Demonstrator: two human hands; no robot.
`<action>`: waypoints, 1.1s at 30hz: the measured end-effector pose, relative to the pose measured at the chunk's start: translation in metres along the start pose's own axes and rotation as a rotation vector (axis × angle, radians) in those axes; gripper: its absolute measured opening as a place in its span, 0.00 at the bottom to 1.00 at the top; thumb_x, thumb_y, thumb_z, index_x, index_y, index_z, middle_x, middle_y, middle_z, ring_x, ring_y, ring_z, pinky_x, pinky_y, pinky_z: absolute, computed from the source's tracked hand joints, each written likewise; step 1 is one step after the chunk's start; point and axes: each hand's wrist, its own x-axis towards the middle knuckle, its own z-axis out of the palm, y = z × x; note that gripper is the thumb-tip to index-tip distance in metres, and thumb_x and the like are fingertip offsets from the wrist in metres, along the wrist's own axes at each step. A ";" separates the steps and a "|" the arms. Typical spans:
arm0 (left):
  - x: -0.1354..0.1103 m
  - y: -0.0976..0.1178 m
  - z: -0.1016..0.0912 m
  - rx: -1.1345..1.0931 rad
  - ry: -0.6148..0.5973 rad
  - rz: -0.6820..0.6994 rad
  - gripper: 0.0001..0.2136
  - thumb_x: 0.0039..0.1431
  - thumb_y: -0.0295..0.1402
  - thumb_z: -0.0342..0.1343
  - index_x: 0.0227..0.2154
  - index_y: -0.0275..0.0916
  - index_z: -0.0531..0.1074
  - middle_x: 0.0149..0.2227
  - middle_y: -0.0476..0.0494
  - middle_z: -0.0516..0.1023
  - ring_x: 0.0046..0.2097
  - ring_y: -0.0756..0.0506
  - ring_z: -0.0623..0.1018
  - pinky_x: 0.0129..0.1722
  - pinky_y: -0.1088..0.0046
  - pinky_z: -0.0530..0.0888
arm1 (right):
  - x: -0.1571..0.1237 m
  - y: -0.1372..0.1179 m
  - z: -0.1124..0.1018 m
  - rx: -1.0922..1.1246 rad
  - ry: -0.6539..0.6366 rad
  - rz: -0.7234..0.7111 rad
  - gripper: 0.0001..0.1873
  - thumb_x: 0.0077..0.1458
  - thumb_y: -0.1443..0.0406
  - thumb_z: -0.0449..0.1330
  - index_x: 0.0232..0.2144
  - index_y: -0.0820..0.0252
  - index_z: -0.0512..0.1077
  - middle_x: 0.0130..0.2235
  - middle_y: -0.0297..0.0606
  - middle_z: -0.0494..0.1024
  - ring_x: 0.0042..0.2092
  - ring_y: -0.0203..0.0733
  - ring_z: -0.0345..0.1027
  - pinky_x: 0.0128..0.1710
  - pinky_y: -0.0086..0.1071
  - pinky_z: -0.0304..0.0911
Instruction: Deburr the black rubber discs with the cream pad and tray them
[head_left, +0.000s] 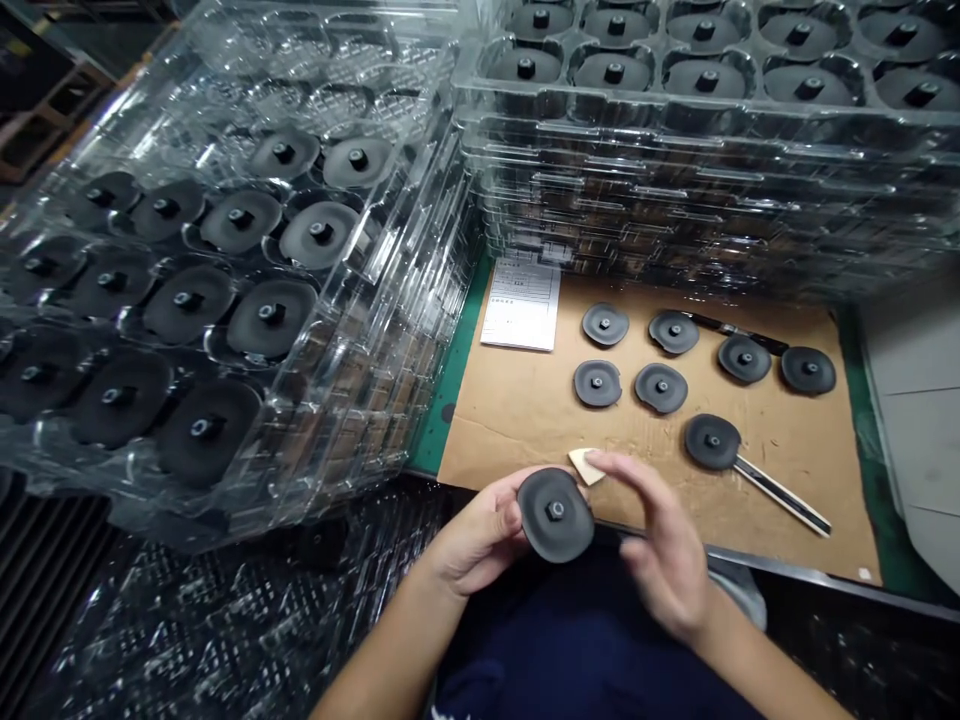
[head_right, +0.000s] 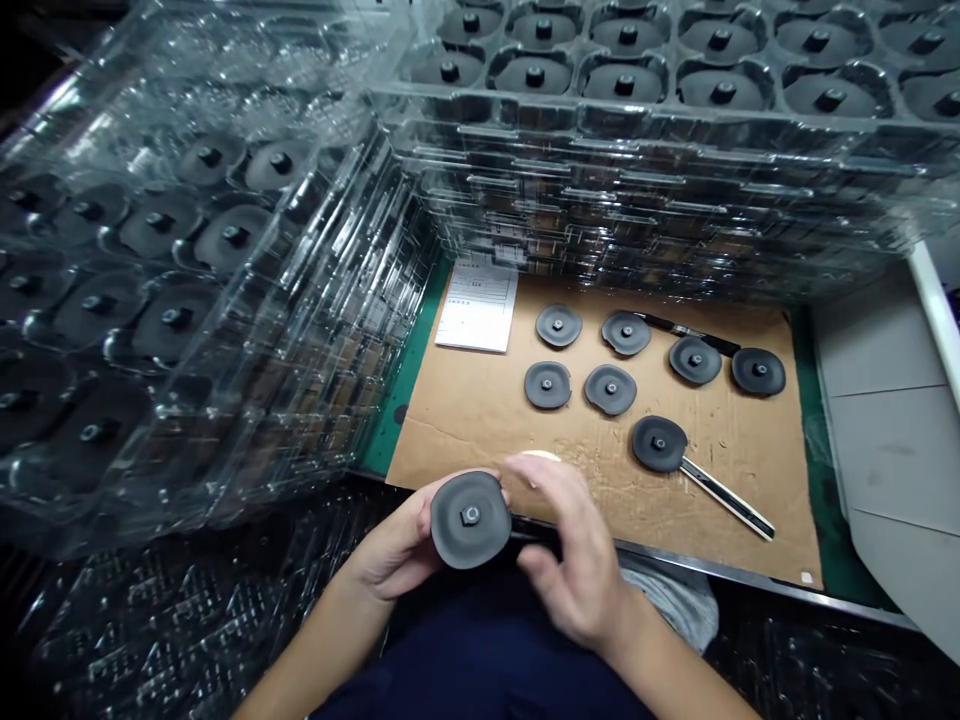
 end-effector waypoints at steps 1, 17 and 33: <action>-0.001 0.000 0.002 0.004 0.013 0.017 0.32 0.44 0.46 0.64 0.51 0.33 0.68 0.50 0.33 0.73 0.49 0.41 0.72 0.47 0.71 0.67 | -0.001 0.000 -0.001 -0.042 -0.118 -0.122 0.31 0.60 0.51 0.49 0.62 0.51 0.48 0.58 0.44 0.64 0.60 0.52 0.55 0.59 0.52 0.49; -0.002 -0.008 0.019 0.053 0.071 0.034 0.32 0.45 0.47 0.63 0.51 0.33 0.68 0.48 0.32 0.74 0.48 0.39 0.74 0.47 0.68 0.68 | -0.001 0.008 -0.006 -0.165 -0.144 -0.255 0.38 0.60 0.48 0.46 0.65 0.55 0.37 0.62 0.45 0.59 0.63 0.52 0.49 0.61 0.54 0.45; -0.003 -0.004 0.025 -0.022 0.129 0.115 0.25 0.55 0.40 0.58 0.54 0.38 0.64 0.48 0.35 0.74 0.51 0.35 0.73 0.53 0.58 0.67 | -0.007 0.043 -0.013 -0.383 0.060 0.222 0.24 0.62 0.54 0.45 0.57 0.55 0.59 0.53 0.47 0.66 0.53 0.52 0.63 0.50 0.50 0.62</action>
